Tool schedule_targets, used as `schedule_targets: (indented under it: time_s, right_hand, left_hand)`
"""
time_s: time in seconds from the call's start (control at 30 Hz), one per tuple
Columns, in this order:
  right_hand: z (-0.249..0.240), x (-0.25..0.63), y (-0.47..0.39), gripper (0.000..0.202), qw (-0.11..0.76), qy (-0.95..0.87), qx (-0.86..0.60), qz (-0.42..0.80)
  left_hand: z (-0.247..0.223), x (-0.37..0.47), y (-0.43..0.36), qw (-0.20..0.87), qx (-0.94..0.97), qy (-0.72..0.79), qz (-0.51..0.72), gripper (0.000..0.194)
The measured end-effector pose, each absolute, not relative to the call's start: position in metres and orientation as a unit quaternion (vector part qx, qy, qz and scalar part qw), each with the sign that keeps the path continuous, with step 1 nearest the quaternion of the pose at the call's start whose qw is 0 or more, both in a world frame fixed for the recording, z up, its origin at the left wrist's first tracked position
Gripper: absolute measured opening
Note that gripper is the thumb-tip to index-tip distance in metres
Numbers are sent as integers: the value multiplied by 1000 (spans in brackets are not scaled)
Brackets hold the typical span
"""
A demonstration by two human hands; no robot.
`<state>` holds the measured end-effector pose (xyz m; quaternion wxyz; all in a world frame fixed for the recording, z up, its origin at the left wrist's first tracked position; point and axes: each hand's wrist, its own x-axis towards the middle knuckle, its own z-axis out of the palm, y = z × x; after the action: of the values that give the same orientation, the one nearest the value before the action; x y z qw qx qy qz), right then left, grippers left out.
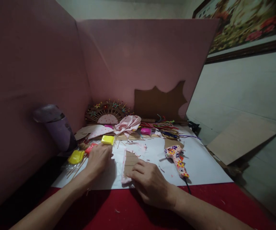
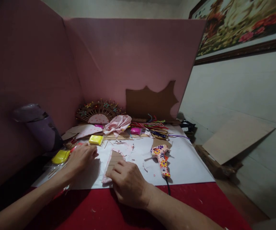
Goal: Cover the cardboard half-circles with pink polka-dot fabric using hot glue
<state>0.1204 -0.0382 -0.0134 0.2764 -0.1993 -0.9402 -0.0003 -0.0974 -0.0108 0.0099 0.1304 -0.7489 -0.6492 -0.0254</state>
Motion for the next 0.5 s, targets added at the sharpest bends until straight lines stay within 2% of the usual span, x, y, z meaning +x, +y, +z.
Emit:
schedule_targets:
  time_s: [0.13,0.27,0.43,0.5]
  right_hand:
    - [-15,120,-38,19,273,-942,-193,-2]
    - [-17,119,-36,12,288,-938,-194,-2]
    - [-18,117,-39,15,302,-931,-203,6]
    - [-20,116,-38,19,311,-929,-201,12]
  left_hand:
    - [9,-110,-25,133,-739,-661,-5,25]
    - [12,-113,-18,139,-738,-661,-15,23]
    - [40,-105,38,172,-728,-660,-65,21]
    - [55,-103,71,194,-729,-650,-90,31]
